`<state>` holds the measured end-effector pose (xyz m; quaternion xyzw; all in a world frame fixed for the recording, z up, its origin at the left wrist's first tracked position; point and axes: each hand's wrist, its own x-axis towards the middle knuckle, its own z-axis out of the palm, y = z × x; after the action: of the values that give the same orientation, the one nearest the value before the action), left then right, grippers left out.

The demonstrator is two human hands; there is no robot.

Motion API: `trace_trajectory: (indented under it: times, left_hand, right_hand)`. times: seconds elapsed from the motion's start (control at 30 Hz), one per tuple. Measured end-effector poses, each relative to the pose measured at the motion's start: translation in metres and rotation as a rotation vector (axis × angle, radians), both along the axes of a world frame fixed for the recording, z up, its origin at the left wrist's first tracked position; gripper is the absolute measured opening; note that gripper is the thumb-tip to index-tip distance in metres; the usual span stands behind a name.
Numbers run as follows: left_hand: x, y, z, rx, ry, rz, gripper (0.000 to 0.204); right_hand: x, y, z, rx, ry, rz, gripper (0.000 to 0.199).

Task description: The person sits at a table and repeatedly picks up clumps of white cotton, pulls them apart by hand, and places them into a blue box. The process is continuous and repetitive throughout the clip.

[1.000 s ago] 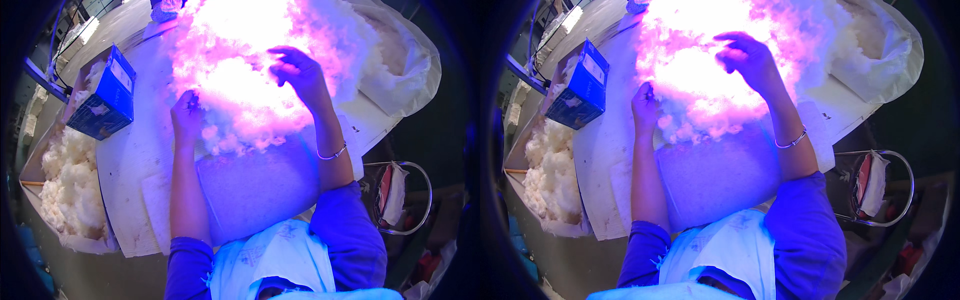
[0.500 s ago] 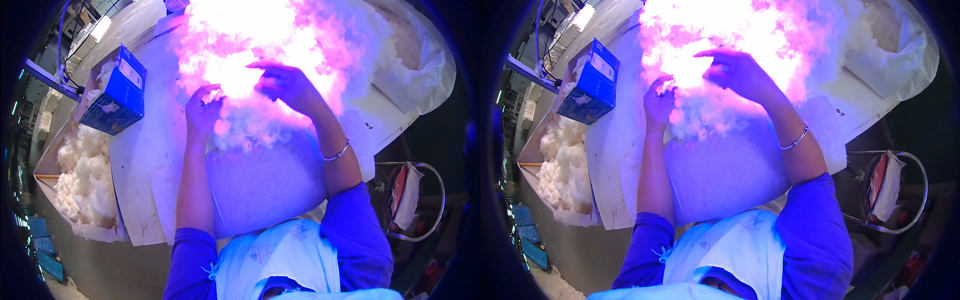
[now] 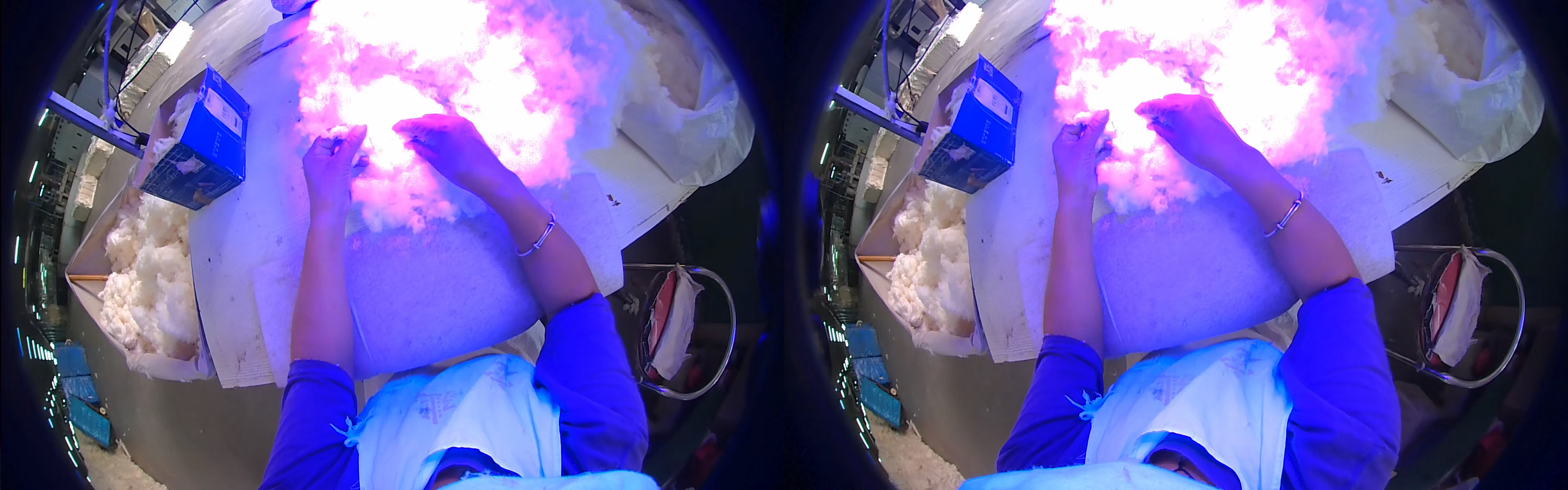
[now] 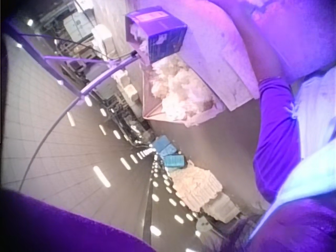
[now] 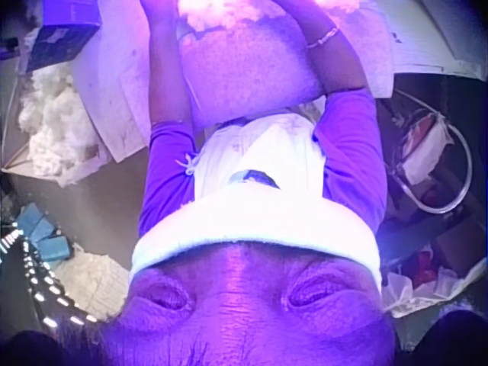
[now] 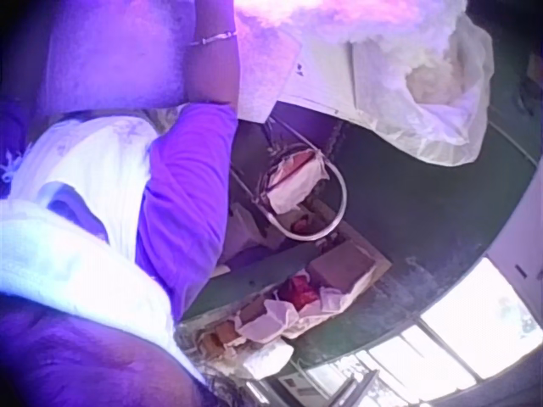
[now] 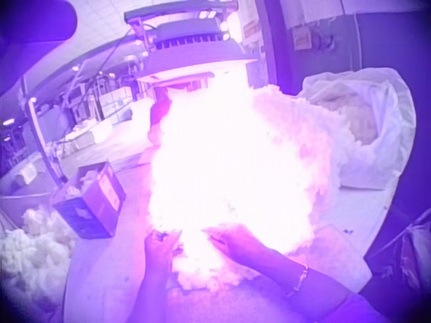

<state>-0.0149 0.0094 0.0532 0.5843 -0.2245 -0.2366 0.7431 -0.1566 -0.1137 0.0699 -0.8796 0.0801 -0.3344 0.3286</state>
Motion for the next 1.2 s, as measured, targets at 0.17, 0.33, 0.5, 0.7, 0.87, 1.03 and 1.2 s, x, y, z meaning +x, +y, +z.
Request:
trace_trajectory:
  times: [0.17, 0.33, 0.5, 0.7, 0.87, 1.03, 1.2]
  left_hand:
    - [-0.003, 0.001, 0.004, -0.034, 0.035, -0.014, 0.021]
    - [-0.013, -0.002, 0.012, -0.107, 0.041, -0.103, 0.022]
    - [-0.011, 0.001, 0.015, -0.118, -0.094, -0.273, 0.034]
    - [-0.003, 0.002, -0.005, 0.168, -0.321, -0.403, 0.031]
    - [0.020, 0.009, -0.015, 0.064, -0.323, -0.163, 0.034]
    - [0.033, 0.015, -0.019, 0.129, -0.373, -0.074, 0.038]
    - [0.030, 0.014, -0.022, 0.042, -0.326, -0.092, 0.039]
  right_hand:
    - [-0.009, 0.015, 0.013, -0.114, -0.209, 0.003, 0.027]
    - [-0.001, 0.027, 0.012, -0.264, -0.076, -0.092, 0.022]
    - [0.003, 0.014, -0.001, -0.143, -0.198, -0.033, 0.013]
    - [-0.010, -0.012, 0.015, 0.664, -0.199, 0.172, 0.015]
    - [-0.055, -0.076, 0.037, 0.675, -0.562, 0.051, 0.018]
    - [-0.069, -0.084, 0.029, 0.427, 0.180, 0.152, 0.024]
    - [-0.063, -0.077, -0.005, 0.074, 0.409, 0.260, 0.033]
